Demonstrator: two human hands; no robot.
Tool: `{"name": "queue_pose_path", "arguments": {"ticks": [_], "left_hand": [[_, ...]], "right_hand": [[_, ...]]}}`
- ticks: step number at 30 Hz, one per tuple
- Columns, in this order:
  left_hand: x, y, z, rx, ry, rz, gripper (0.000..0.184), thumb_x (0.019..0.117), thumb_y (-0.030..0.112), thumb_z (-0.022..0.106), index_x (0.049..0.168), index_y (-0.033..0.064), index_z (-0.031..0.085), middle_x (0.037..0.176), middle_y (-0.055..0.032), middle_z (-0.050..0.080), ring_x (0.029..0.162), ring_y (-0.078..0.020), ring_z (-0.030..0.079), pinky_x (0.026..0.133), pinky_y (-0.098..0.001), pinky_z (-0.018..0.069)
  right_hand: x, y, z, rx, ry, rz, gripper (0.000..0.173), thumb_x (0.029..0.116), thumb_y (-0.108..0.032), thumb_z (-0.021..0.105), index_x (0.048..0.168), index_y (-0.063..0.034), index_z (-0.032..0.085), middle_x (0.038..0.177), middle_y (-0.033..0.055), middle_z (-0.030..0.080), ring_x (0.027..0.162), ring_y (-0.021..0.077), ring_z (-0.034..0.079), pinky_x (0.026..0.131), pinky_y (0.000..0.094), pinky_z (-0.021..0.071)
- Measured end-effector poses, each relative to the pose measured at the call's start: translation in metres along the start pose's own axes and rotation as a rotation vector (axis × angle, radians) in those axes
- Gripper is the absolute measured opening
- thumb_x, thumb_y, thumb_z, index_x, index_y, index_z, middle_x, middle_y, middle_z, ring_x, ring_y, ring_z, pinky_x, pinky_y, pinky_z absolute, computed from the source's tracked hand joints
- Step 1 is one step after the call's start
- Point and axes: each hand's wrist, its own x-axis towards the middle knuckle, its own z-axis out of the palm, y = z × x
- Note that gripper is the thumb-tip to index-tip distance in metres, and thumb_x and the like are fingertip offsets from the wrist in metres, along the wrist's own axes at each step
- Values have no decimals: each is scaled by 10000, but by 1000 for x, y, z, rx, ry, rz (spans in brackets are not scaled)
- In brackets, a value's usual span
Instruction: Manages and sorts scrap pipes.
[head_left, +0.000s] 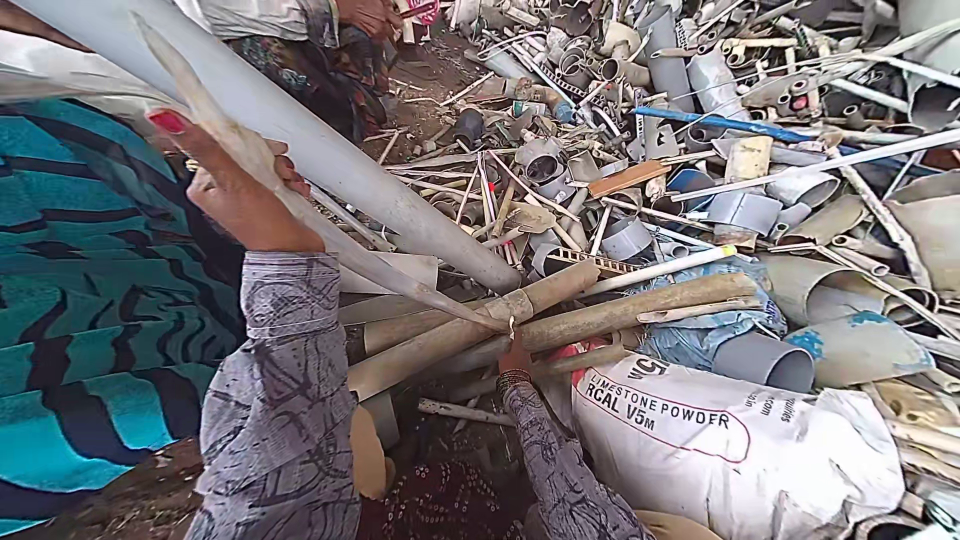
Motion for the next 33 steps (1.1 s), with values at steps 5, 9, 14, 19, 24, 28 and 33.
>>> {"name": "queue_pose_path", "arguments": {"ticks": [5, 9, 14, 19, 24, 28, 33], "left_hand": [[1, -1, -6, 9, 8, -6, 483, 1138, 344, 205, 931, 107, 571, 646, 58, 627, 503, -43, 571, 485, -220, 500], [4, -2, -5, 2, -2, -3, 509, 1136, 353, 187, 914, 115, 578, 646, 56, 628, 498, -48, 566, 479, -223, 495], [6, -5, -7, -19, 1, -13, 531, 1138, 345, 170, 884, 106, 570, 615, 48, 612, 481, -57, 565, 469, -224, 495], [0, 1, -2, -18, -11, 13, 508, 1138, 332, 169, 917, 106, 567, 635, 53, 621, 492, -51, 570, 485, -225, 507], [1, -1, -4, -28, 33, -13, 501, 1141, 326, 186, 890, 110, 562, 608, 47, 605, 472, -53, 561, 456, -217, 488], [1, 2, -4, -13, 17, -27, 514, 1137, 356, 185, 894, 115, 569, 614, 59, 599, 489, -46, 566, 477, -211, 496], [1, 0, -1, -13, 42, -14, 499, 1140, 329, 192, 865, 121, 553, 596, 58, 595, 480, -47, 561, 473, -215, 488]], "right_hand": [[-4, 0, 9, 40, 16, -70, 534, 1107, -141, 381, 1627, -139, 262, 1253, 267, 674, 1171, 428, 656, 1007, 555, 485], [14, 15, 0, 46, -6, 20, 594, 1076, -109, 453, 1631, -141, 246, 1364, 264, 616, 1255, 418, 612, 1057, 546, 462], [-10, 1, -6, -70, -55, -165, 511, 1123, -168, 331, 1629, -150, 264, 1241, 268, 678, 1162, 430, 660, 1015, 549, 481], [16, 12, -13, 8, -39, -31, 537, 1102, -149, 414, 1621, -139, 276, 1391, 271, 595, 1276, 423, 597, 1073, 544, 452], [-12, -7, -15, -97, -93, -132, 517, 1127, -189, 335, 1636, -164, 243, 1307, 265, 649, 1230, 425, 627, 1047, 554, 461], [18, 12, -18, -103, -60, 2, 563, 1104, -142, 400, 1639, -158, 226, 1413, 256, 587, 1300, 411, 586, 1091, 536, 441], [-12, -9, -12, -121, -82, -177, 515, 1129, -187, 314, 1638, -172, 239, 1272, 269, 666, 1193, 433, 645, 1030, 558, 469]]}}
